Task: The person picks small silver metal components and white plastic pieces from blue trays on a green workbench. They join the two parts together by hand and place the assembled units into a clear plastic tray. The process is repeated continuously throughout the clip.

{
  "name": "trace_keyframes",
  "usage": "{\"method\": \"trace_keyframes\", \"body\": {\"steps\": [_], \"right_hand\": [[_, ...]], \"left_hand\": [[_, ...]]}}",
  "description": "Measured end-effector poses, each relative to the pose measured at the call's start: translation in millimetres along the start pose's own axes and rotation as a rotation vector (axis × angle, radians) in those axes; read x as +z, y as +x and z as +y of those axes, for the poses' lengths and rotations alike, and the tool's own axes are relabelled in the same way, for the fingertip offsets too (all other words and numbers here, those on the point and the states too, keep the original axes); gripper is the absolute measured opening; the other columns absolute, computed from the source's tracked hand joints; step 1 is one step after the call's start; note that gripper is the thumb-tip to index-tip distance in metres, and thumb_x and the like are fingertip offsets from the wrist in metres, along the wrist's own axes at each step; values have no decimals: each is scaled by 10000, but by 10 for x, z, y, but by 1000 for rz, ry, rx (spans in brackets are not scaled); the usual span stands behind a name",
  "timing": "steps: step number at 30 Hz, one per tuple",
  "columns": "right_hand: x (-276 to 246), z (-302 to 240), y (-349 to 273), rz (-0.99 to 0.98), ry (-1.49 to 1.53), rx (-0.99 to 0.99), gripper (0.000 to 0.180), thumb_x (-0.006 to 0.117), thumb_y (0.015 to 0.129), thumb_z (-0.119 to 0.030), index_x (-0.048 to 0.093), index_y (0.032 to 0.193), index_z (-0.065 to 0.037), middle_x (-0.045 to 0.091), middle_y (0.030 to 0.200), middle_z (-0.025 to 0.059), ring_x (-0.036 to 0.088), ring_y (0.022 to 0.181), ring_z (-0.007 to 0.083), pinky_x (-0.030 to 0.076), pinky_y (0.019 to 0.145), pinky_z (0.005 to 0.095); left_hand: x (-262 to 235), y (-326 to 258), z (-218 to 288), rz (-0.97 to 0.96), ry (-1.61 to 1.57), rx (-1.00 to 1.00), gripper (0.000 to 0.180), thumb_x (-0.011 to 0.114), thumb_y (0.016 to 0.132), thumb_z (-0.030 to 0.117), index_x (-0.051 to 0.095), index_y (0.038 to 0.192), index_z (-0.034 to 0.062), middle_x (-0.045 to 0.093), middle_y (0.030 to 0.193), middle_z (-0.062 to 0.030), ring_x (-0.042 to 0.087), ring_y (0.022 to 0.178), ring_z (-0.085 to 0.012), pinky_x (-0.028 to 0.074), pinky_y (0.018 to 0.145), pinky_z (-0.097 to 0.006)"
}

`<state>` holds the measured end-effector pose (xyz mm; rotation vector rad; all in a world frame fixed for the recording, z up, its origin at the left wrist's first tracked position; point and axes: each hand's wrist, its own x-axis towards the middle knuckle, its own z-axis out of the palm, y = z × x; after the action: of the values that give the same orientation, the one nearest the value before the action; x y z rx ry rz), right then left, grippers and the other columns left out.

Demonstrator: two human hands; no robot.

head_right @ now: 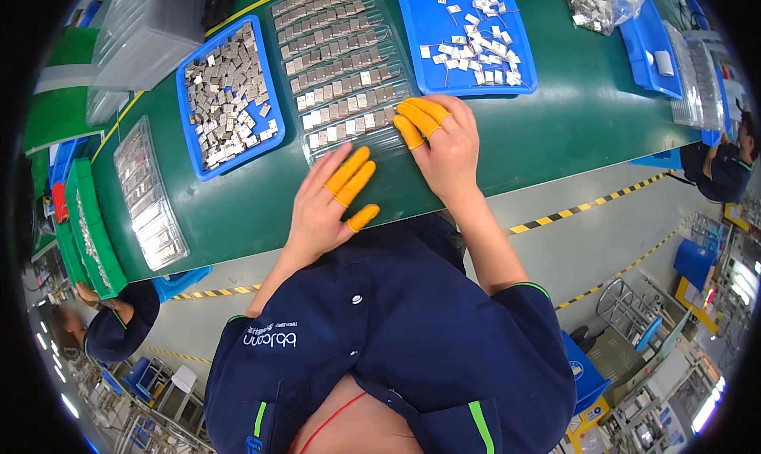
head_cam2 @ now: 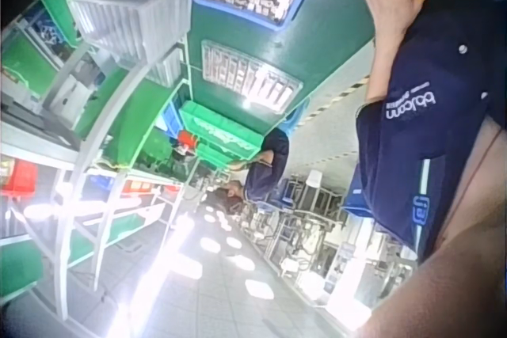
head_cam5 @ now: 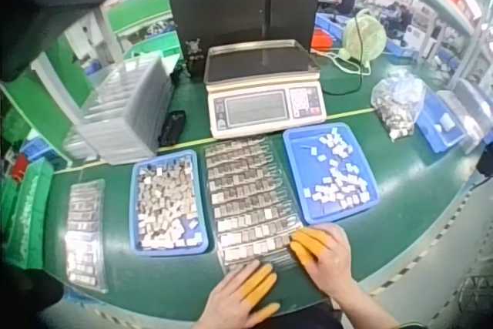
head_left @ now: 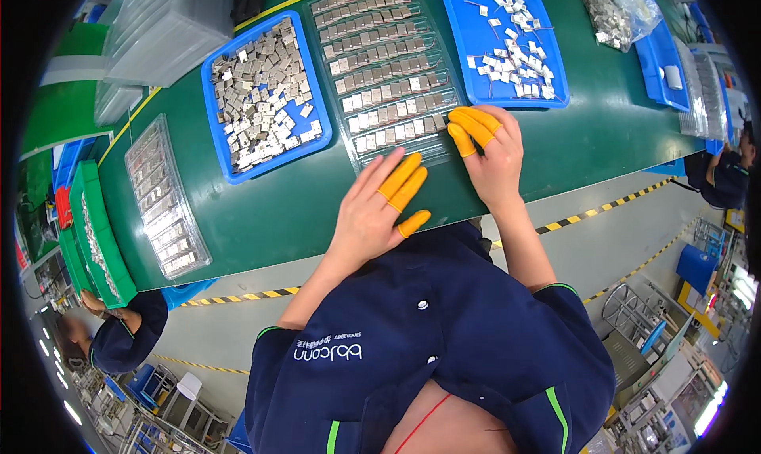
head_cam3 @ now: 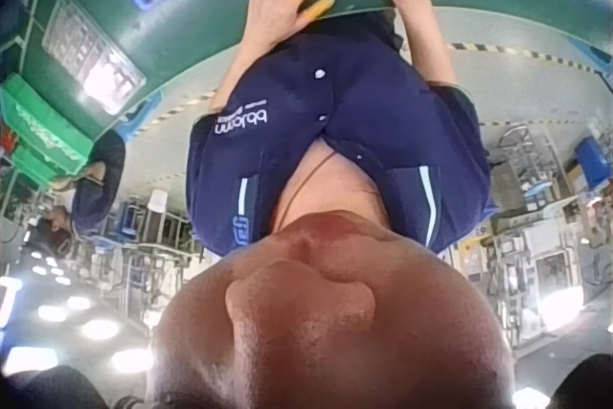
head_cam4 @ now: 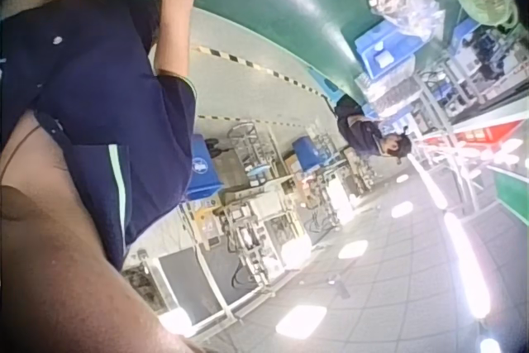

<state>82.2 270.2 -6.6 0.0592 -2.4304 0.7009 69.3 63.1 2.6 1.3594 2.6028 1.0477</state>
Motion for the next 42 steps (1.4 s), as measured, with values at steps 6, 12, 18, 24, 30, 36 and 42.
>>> {"method": "trace_keyframes", "body": {"steps": [6,12,18,24,30,36,42], "right_hand": [[87,-55,-46,-26,-27,-46,235,705,677,-75,664,909,-60,633,888,38,576,909,226,430,866,396],[128,-94,-66,-22,-42,-12,257,709,673,-78,662,926,-60,625,895,47,570,920,233,430,851,384],[165,-134,-81,7,-63,55,253,731,656,-92,666,899,-64,630,877,42,571,912,241,432,829,375],[214,-173,-66,40,-82,50,235,745,649,-95,669,870,-65,637,864,43,577,881,245,432,808,372],[55,-1,146,134,-60,87,244,730,675,-85,663,909,-64,639,875,59,573,861,265,434,789,362],[-21,582,605,-153,-508,160,189,680,665,-43,657,849,-6,627,867,141,557,890,304,427,803,382],[125,814,577,-91,-315,337,113,687,652,-53,627,709,23,628,772,153,593,754,311,428,756,415]], "left_hand": [[37,22,27,-73,1,20,467,677,746,252,561,1149,49,529,1231,-119,440,1217,-279,357,1015,-416],[64,-24,-14,-56,32,12,418,683,737,203,581,1105,33,529,1231,-125,479,1167,-281,386,989,-398],[78,-50,-40,-29,25,8,357,674,724,131,604,1055,17,542,1211,-124,507,1126,-280,413,959,-384],[104,-62,-64,6,1,15,319,647,730,80,610,1040,15,551,1192,-124,510,1120,-280,417,954,-386],[118,-84,-79,35,-7,17,307,642,727,57,617,1031,19,556,1188,-119,522,1104,-279,425,945,-389],[49,-42,-40,105,-71,30,295,652,706,35,638,1001,37,573,1164,-115,537,1084,-291,441,910,-386],[-144,-113,-279,502,131,-129,271,670,705,3,655,971,55,599,1114,-123,559,1034,-295,445,872,-377]]}}
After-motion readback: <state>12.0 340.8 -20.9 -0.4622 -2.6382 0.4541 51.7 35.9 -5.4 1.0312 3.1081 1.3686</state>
